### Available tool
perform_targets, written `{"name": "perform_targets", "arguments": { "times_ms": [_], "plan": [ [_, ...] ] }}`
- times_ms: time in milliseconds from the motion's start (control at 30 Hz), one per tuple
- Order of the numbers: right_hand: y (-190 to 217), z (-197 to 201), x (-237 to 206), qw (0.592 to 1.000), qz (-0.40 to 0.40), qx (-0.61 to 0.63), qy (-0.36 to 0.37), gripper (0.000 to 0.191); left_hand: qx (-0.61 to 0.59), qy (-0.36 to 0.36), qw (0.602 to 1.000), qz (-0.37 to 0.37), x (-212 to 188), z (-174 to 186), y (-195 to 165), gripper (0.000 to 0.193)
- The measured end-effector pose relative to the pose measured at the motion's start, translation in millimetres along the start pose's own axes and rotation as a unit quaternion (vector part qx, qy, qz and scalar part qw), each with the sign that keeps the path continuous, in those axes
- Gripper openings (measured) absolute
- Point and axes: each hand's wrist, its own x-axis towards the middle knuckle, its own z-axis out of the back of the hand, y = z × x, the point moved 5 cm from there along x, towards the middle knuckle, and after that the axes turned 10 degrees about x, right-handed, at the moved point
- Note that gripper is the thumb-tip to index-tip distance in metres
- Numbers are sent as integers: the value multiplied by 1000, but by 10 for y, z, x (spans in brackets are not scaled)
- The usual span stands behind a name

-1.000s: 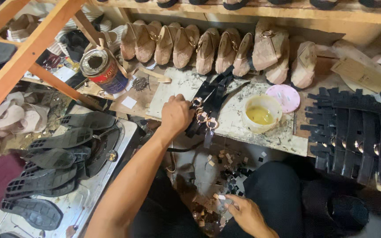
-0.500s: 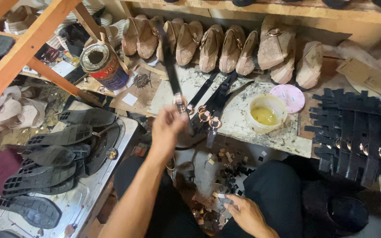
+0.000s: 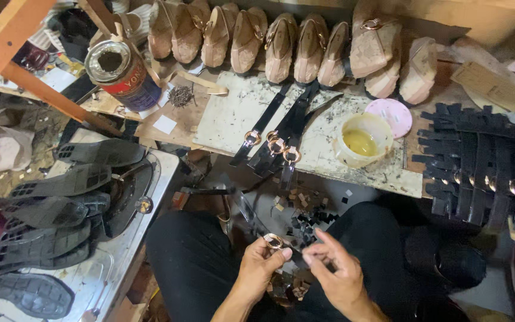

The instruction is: The person sits on the floor at a workbench and trims small tabs off black shoe straps with gold rings, working one strap at a time on their lap. They place the trimmed straps in a stack on the bench and use scissors at one point.

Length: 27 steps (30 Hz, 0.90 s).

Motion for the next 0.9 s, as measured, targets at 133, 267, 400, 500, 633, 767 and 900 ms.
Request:
{"name": "perform_targets", "arguments": {
  "times_ms": [133,267,400,500,633,767,900],
  "plan": [
    [437,-42,167,983,136,-112,54,56,-50,61,997,19,-49,12,-36,15],
    [818,-122,191,930,274,-209,131,48,-143,95,985,33,-162,-7,-137,16],
    [1098,16,411,920,271,-249,132,37,-126,89,987,36,-227,25,-257,21],
    [1356,315,758,890,299,-338,65,29,-95,86,992,16,-252,34,-297,21],
    [1516,630,1373,888,247,-387,21,37,-40,75,996,30,-221,0,-170,15],
    [1373,661,1918,837,117,-526,89,57,62,61,996,-28,-144,-60,-64,19],
    [1198,655,2187,802,-8,-565,194,78,77,55,995,-38,-143,-40,-11,21]
  ]
}}
